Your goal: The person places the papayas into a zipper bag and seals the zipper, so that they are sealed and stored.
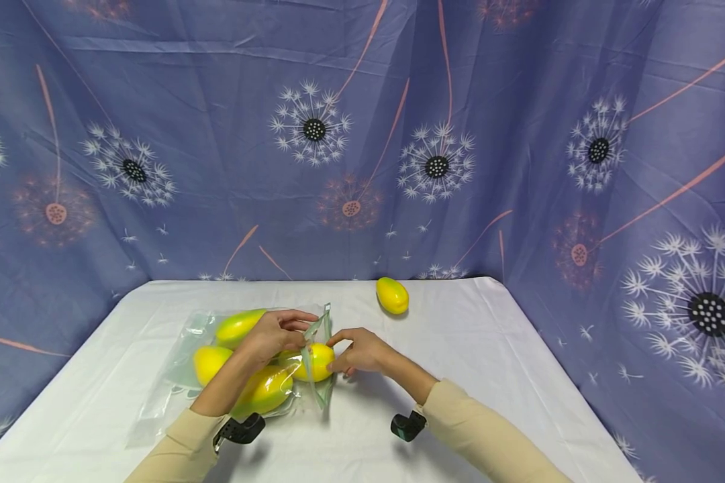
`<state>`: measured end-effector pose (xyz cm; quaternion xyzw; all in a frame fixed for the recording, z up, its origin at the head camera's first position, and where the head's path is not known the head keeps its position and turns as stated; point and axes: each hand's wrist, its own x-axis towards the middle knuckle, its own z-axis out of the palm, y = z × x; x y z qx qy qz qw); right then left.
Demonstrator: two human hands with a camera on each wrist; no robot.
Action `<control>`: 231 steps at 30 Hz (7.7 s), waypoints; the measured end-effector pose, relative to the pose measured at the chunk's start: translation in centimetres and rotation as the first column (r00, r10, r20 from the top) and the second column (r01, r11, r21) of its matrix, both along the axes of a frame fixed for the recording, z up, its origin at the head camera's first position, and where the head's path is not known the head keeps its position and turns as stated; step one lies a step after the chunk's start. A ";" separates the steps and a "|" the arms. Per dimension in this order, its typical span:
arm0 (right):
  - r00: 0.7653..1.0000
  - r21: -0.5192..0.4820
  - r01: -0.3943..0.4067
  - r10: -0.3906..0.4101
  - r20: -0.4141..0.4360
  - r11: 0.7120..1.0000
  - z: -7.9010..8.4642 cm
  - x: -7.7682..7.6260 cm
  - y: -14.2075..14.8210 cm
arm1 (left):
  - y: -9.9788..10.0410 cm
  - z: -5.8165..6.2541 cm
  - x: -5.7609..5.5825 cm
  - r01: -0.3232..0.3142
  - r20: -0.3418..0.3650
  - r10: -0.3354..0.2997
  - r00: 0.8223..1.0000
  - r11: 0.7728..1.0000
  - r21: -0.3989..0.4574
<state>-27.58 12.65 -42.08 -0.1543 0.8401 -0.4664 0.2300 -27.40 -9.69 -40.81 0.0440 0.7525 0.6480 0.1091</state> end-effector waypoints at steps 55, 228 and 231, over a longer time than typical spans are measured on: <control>0.980 -0.058 0.190 -0.193 -0.043 0.980 0.9 -2.1 2.0 | 0.1 -0.3 0.2 -0.003 -0.012 0.003 1.000 1.000 -0.025; 0.993 0.086 -0.110 0.105 0.062 0.990 2.8 0.9 6.0 | 0.0 -0.3 0.0 -0.010 -0.031 0.008 0.999 0.998 -0.060; 0.993 0.090 -0.107 0.102 0.062 0.990 2.8 0.9 5.8 | -0.1 -0.3 0.0 -0.013 -0.031 0.011 0.999 0.998 -0.059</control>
